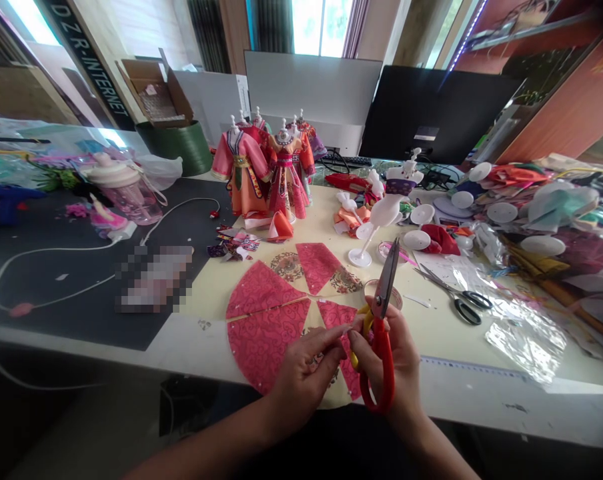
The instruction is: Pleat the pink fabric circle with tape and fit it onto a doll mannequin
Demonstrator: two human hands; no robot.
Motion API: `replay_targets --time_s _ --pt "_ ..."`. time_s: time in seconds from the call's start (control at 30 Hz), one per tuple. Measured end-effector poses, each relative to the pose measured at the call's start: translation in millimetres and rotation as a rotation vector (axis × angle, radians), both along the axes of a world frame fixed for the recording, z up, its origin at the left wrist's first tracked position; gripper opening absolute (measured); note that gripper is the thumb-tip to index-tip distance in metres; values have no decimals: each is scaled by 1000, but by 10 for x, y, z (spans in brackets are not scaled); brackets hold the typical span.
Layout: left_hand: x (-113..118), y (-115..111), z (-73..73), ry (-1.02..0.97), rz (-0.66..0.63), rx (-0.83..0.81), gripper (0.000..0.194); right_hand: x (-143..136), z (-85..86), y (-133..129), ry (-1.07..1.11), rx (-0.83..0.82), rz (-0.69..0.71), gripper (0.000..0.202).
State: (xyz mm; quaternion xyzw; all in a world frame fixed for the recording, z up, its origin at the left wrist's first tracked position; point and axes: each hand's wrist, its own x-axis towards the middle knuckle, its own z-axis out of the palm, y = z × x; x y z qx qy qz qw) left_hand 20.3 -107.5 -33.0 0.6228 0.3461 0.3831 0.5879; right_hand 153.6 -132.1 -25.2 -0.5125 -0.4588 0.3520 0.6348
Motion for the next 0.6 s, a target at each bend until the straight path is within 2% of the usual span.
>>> replay_targets --time_s 0.4,0.6 --pt "4 7 -31 -33 58 -64 30 -88 -55 -7 10 52 -13 41" --pt "-18 121 64 -71 66 -139 24 -96 -92 37 -85 117 -19 43"
